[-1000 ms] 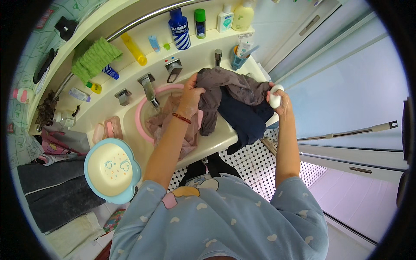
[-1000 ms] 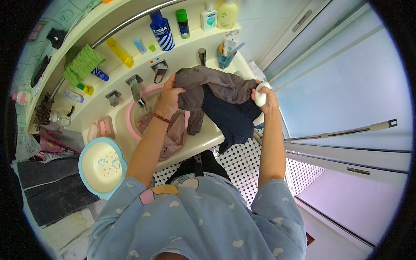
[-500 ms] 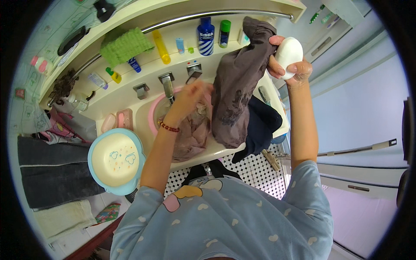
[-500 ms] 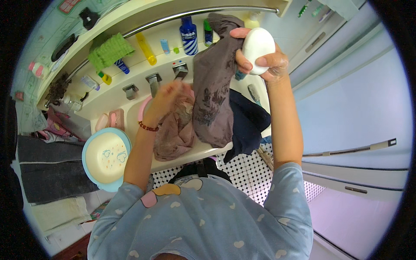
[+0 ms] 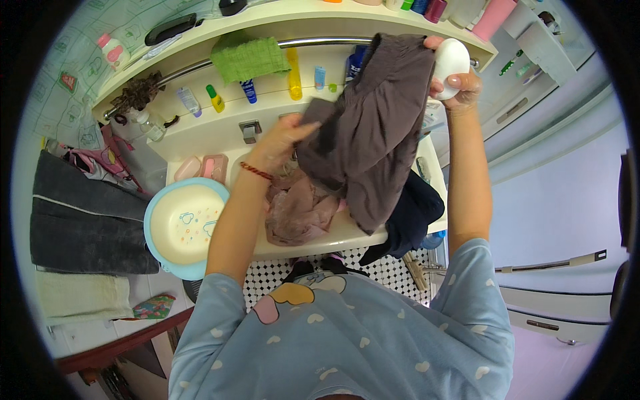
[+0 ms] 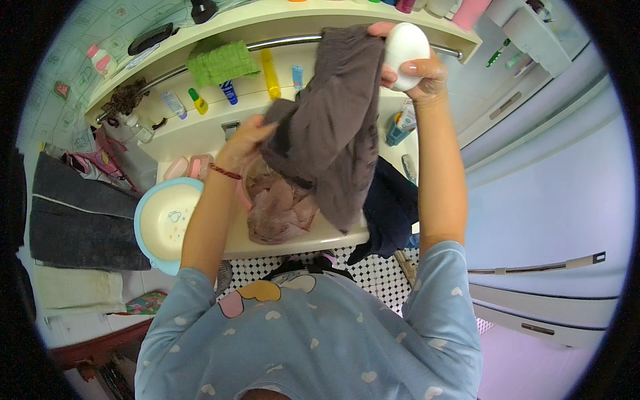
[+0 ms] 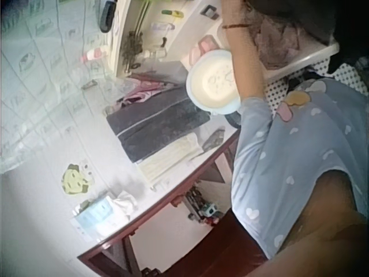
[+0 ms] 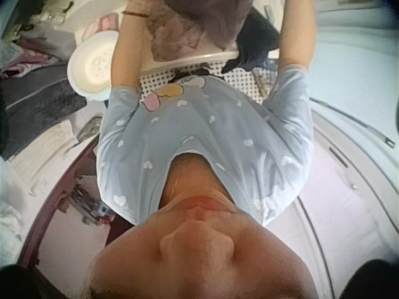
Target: The person hand-washes a pair of dark shorts in a pink basin placed in a bathroom sink. They apply soap, scrub the fabric, rinse under running water, and wring out the garment repeatedly.
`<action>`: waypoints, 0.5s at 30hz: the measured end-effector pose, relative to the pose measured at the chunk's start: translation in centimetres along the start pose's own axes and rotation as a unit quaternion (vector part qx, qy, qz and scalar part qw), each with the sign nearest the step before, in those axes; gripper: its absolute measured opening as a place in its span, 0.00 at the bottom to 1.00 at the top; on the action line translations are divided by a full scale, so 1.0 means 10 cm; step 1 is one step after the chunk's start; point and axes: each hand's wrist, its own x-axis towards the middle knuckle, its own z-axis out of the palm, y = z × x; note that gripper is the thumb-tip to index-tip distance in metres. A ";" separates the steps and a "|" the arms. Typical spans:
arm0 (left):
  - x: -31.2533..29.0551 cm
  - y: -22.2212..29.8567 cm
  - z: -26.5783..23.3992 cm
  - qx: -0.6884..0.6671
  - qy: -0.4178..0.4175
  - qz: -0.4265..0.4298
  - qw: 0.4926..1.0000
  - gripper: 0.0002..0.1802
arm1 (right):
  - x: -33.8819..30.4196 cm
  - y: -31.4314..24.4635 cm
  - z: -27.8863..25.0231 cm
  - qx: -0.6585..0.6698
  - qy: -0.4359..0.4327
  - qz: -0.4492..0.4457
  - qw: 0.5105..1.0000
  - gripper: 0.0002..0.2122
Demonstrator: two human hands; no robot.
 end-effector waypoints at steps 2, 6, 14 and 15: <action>-0.16 0.30 -0.04 -0.016 0.045 0.071 0.996 0.16 | -0.07 0.03 -0.14 -0.004 0.053 -0.033 0.998 0.34; -0.29 0.80 -0.16 0.101 0.115 0.169 0.974 0.13 | 0.00 0.13 -0.20 -0.028 0.084 -0.031 0.996 0.32; -0.40 1.40 -0.28 0.254 0.199 0.206 0.924 0.14 | 0.30 -0.12 0.08 -0.246 0.060 0.037 0.967 0.28; -0.43 1.44 -0.28 0.265 0.213 0.210 0.917 0.15 | 0.35 -0.15 0.11 -0.255 0.047 0.044 0.965 0.27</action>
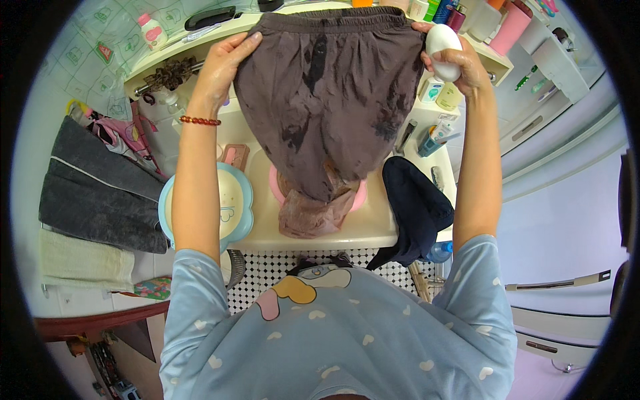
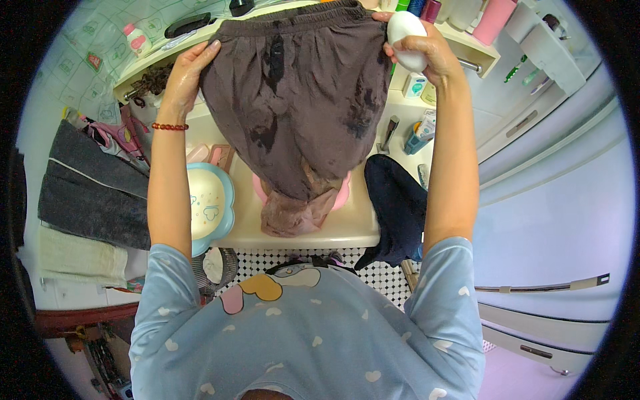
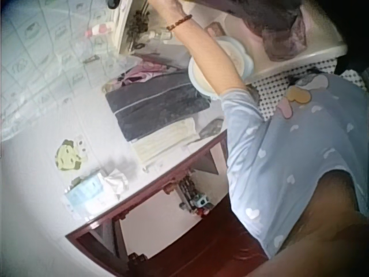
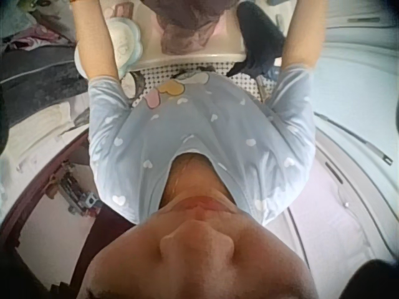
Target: The person hand-washes a pair of dark shorts in a pink basin placed in a bathroom sink. They apply soap, scrub the fabric, rinse under running water, and wring out the garment repeatedly.
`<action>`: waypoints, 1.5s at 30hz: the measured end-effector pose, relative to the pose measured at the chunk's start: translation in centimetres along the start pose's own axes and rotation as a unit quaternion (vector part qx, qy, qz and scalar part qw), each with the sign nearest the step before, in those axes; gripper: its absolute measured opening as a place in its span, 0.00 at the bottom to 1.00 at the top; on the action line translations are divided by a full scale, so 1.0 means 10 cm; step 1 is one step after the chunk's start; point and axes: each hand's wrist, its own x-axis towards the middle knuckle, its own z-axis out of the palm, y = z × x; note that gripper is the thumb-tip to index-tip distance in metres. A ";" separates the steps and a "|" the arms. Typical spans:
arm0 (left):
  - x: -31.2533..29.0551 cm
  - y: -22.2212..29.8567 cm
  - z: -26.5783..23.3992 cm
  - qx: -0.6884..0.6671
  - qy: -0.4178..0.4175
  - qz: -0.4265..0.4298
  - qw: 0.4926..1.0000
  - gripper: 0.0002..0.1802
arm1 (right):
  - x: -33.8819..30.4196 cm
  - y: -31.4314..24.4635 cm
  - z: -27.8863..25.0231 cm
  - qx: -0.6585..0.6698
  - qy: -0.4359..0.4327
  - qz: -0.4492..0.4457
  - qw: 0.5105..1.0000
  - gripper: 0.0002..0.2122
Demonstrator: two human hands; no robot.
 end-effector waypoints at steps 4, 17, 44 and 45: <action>0.04 0.15 -0.12 0.026 0.020 0.005 0.999 0.16 | 0.07 -0.21 0.10 -0.050 0.001 -0.002 0.999 0.29; -0.04 0.36 -0.23 0.045 0.025 -0.023 0.998 0.17 | 0.13 -0.42 0.24 0.060 0.024 -0.002 0.998 0.25; -1.98 -0.54 -0.01 0.191 -0.240 0.083 0.948 0.09 | -1.80 0.98 0.72 0.199 -0.143 0.164 0.955 0.28; -2.15 -0.60 0.07 0.234 -0.249 0.074 0.937 0.11 | -2.02 1.07 0.74 0.183 -0.163 0.228 0.942 0.26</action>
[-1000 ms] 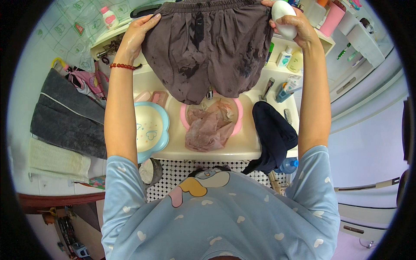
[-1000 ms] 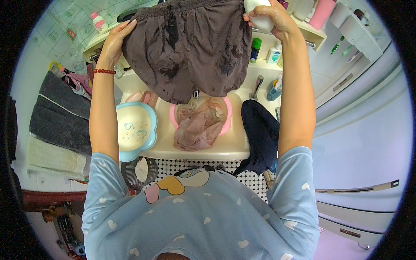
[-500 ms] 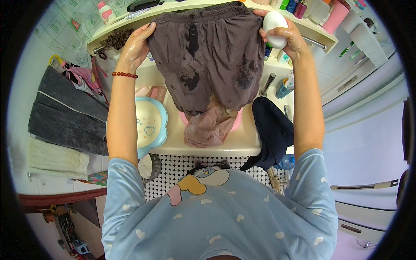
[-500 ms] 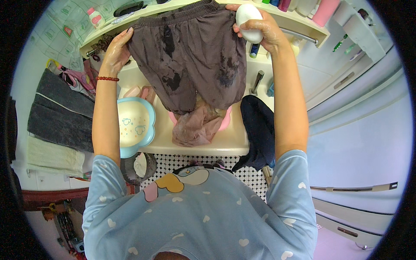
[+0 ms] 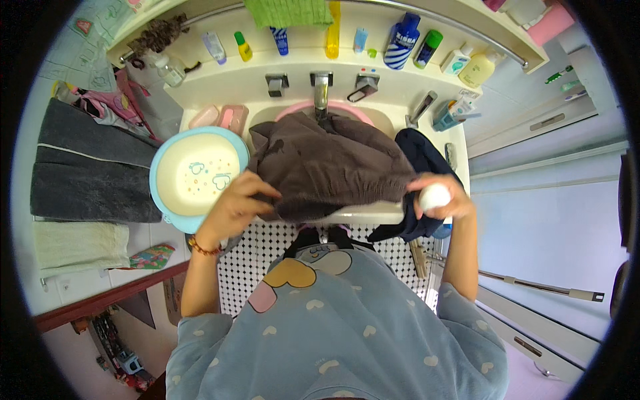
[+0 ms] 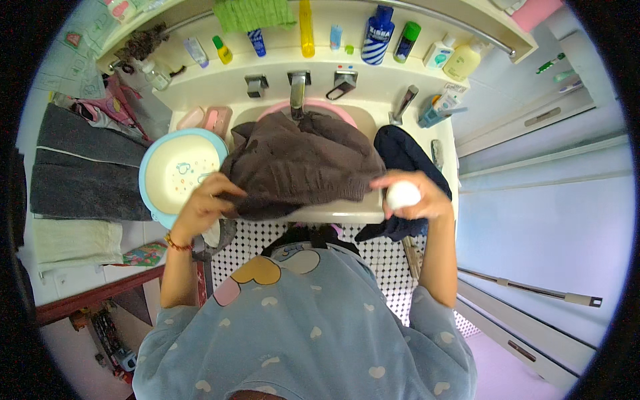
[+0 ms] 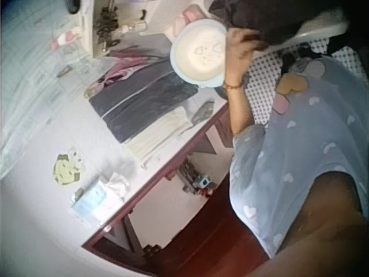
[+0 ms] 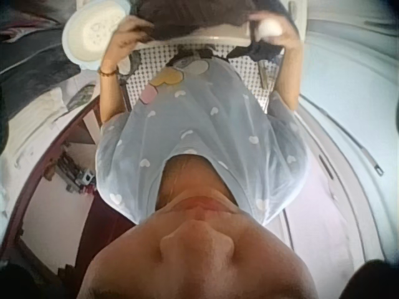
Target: The person hand-washes a pair of dark shorts in a pink basin placed in a bathroom sink. They apply soap, scrub the fabric, rinse under running water, and wring out the garment repeatedly.
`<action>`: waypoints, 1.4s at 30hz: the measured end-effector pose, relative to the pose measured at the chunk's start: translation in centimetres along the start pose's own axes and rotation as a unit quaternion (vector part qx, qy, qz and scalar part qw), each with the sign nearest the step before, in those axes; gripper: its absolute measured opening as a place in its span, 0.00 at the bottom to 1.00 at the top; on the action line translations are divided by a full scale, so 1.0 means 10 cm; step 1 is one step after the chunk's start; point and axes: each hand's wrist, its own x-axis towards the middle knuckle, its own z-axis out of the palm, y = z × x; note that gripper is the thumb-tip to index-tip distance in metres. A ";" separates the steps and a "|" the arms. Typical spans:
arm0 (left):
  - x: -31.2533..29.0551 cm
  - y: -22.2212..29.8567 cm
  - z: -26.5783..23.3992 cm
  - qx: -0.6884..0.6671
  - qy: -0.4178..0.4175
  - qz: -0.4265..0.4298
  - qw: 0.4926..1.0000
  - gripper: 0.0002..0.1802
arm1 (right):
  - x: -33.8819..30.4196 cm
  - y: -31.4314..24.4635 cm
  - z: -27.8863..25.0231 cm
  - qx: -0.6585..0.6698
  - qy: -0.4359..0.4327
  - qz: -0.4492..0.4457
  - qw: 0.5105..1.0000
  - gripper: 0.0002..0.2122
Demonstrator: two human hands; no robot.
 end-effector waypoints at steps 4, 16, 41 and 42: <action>-0.39 -0.06 0.58 0.079 -0.089 -0.073 0.990 0.14 | -0.44 0.63 0.15 0.098 0.076 0.189 0.974 0.24; -0.58 -0.30 0.85 0.083 -0.160 -0.075 0.981 0.14 | -0.55 0.94 0.14 0.145 0.155 0.248 0.945 0.28; 0.72 -2.01 1.51 0.175 0.090 -0.431 0.880 0.28 | 1.89 1.11 0.43 -0.591 0.284 0.117 0.746 0.35; 0.79 -1.93 1.54 0.189 0.045 -0.431 0.881 0.27 | 2.00 1.23 0.37 -0.619 0.245 0.183 0.723 0.34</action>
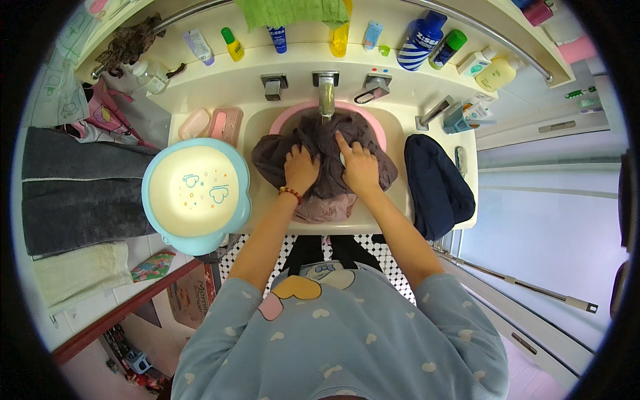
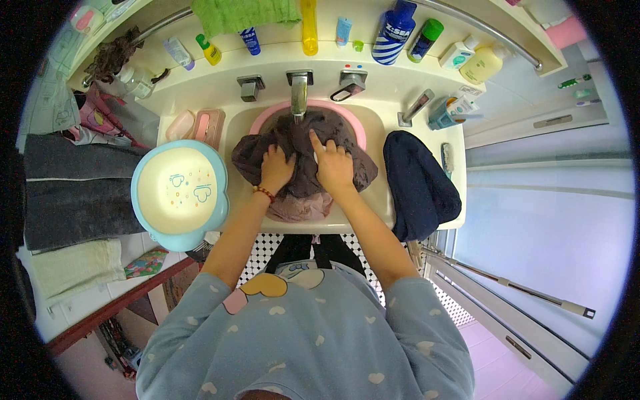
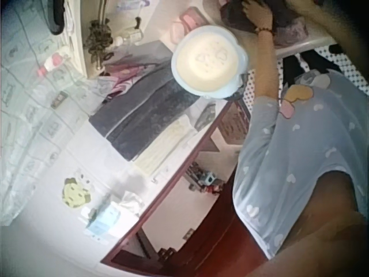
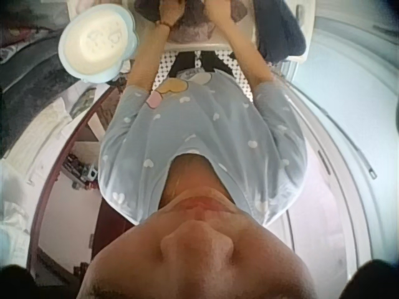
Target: The person hand-washes a pair of dark shorts in a pink basin placed in a bathroom sink. They apply soap, scrub the fabric, rinse under running water, and wring out the garment repeatedly.
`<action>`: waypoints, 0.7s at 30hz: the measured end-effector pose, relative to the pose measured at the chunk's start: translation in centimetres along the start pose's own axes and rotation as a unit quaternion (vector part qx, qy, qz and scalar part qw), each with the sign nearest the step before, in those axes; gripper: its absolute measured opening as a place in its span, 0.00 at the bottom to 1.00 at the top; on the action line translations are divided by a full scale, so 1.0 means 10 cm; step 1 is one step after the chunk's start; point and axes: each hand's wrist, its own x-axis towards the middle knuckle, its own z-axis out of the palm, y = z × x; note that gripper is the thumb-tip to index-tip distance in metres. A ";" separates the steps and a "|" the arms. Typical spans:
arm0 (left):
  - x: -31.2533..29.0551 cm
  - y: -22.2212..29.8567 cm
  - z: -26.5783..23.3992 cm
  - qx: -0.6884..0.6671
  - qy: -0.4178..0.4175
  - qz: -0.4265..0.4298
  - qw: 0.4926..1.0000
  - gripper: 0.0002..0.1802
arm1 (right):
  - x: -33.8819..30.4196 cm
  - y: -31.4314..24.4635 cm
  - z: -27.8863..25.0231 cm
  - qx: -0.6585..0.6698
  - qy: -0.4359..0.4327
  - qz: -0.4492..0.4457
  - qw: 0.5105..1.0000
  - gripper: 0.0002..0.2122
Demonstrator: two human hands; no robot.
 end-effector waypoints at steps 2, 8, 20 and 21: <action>0.05 -0.12 0.26 0.053 -0.010 -0.002 0.999 0.22 | 0.18 0.08 0.29 -0.066 -0.064 0.033 0.995 0.36; 0.27 -0.19 0.52 0.057 -0.033 -0.029 0.997 0.14 | 0.54 0.30 0.88 -0.044 -0.141 0.062 0.987 0.36; 0.82 -0.25 0.77 -0.094 -0.271 -0.173 0.942 0.20 | 0.79 0.44 1.83 0.017 -0.126 0.064 0.990 0.13; 0.82 -0.24 0.78 -0.087 -0.288 -0.161 0.940 0.20 | 0.80 0.59 2.37 0.120 -0.040 0.169 0.977 0.13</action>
